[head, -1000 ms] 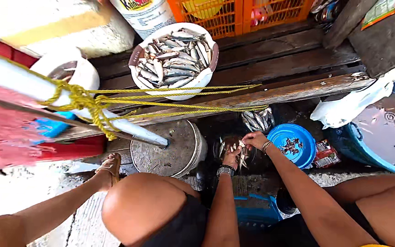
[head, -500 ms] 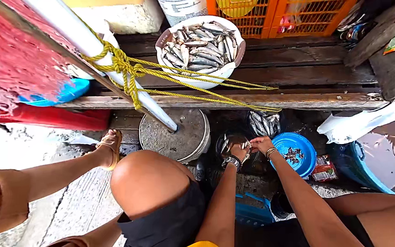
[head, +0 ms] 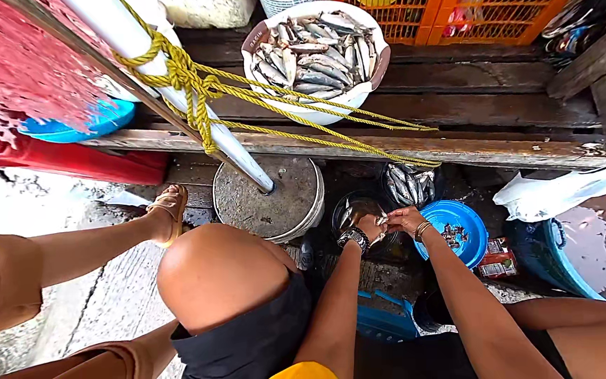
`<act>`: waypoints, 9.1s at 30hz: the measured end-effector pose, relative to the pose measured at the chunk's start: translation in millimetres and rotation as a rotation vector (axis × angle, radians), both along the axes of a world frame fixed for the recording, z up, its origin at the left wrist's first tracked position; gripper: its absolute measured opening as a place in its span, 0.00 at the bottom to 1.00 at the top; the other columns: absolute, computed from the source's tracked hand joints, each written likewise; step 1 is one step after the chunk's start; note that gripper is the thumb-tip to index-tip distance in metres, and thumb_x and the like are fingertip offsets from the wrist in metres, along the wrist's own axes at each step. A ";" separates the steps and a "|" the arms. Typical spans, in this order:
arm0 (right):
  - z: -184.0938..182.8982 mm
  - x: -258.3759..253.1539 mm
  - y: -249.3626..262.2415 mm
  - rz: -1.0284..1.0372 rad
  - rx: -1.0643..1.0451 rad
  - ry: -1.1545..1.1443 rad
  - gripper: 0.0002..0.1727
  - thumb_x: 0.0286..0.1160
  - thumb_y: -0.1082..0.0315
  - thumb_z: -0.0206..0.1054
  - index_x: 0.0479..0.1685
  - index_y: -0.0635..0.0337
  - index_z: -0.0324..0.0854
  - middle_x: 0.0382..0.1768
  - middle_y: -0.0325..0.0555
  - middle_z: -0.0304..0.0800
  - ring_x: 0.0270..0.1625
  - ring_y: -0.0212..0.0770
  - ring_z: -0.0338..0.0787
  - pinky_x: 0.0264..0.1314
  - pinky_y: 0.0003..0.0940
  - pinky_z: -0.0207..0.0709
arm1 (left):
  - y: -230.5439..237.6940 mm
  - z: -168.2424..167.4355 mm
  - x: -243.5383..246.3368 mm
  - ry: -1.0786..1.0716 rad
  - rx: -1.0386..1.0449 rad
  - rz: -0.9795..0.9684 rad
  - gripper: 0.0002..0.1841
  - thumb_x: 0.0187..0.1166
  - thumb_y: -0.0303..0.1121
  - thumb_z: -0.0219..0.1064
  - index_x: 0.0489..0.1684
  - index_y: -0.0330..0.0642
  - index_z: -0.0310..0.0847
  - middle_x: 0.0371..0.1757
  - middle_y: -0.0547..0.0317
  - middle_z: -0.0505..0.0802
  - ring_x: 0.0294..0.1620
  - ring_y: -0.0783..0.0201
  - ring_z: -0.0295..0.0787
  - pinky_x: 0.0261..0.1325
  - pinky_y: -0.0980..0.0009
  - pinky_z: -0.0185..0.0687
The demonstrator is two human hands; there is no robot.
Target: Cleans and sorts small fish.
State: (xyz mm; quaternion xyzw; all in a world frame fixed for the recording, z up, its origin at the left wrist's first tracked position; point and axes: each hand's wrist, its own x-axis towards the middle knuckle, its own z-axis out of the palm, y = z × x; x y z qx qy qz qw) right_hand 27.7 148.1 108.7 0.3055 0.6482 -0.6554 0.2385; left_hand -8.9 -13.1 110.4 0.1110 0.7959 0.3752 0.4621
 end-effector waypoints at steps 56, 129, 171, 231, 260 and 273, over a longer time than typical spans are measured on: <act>-59.3 3.1 50.0 0.560 0.897 -0.493 0.26 0.78 0.68 0.67 0.73 0.74 0.76 0.80 0.75 0.70 0.84 0.74 0.67 0.79 0.72 0.66 | -21.0 -102.0 -0.1 -0.377 0.311 1.447 0.10 0.86 0.34 0.65 0.56 0.39 0.79 0.29 0.54 0.85 0.21 0.61 0.82 0.25 0.64 0.82; -17.2 -15.7 -14.6 -0.079 0.156 -0.106 0.06 0.75 0.78 0.72 0.45 0.72 0.85 0.36 0.52 0.88 0.30 0.36 0.85 0.37 0.30 0.84 | 1.4 -33.9 13.5 -0.156 0.307 0.610 0.13 0.84 0.30 0.69 0.53 0.25 0.81 0.38 0.46 0.91 0.33 0.61 0.91 0.43 0.64 0.90; -45.1 6.0 -33.7 0.538 0.218 -0.053 0.10 0.82 0.72 0.68 0.50 0.72 0.85 0.38 0.56 0.89 0.31 0.39 0.88 0.42 0.34 0.85 | -15.3 -106.6 12.3 -0.198 0.038 0.862 0.20 0.83 0.35 0.71 0.64 0.29 0.78 0.52 0.37 0.88 0.48 0.50 0.86 0.56 0.52 0.82; -95.7 -26.5 -10.3 0.688 0.406 -0.173 0.20 0.95 0.65 0.50 0.73 0.66 0.80 0.53 0.63 0.91 0.46 0.53 0.94 0.57 0.48 0.86 | -0.3 -126.0 -7.5 -0.374 0.255 1.350 0.13 0.76 0.20 0.71 0.56 0.26 0.78 0.33 0.45 0.91 0.23 0.60 0.85 0.29 0.66 0.84; -7.3 -7.7 -4.7 -0.370 -0.111 0.031 0.07 0.83 0.75 0.65 0.48 0.72 0.84 0.27 0.46 0.89 0.23 0.34 0.86 0.28 0.28 0.83 | 0.1 -43.5 8.9 -0.395 0.527 0.867 0.17 0.77 0.27 0.73 0.61 0.33 0.79 0.44 0.49 0.92 0.39 0.62 0.89 0.44 0.64 0.87; -15.9 -3.1 2.9 -0.357 -0.219 0.043 0.08 0.85 0.76 0.60 0.49 0.69 0.83 0.22 0.44 0.86 0.18 0.35 0.84 0.21 0.28 0.81 | 8.1 -38.8 10.5 -0.410 0.512 0.899 0.18 0.76 0.25 0.74 0.63 0.33 0.78 0.47 0.46 0.92 0.43 0.60 0.90 0.48 0.63 0.87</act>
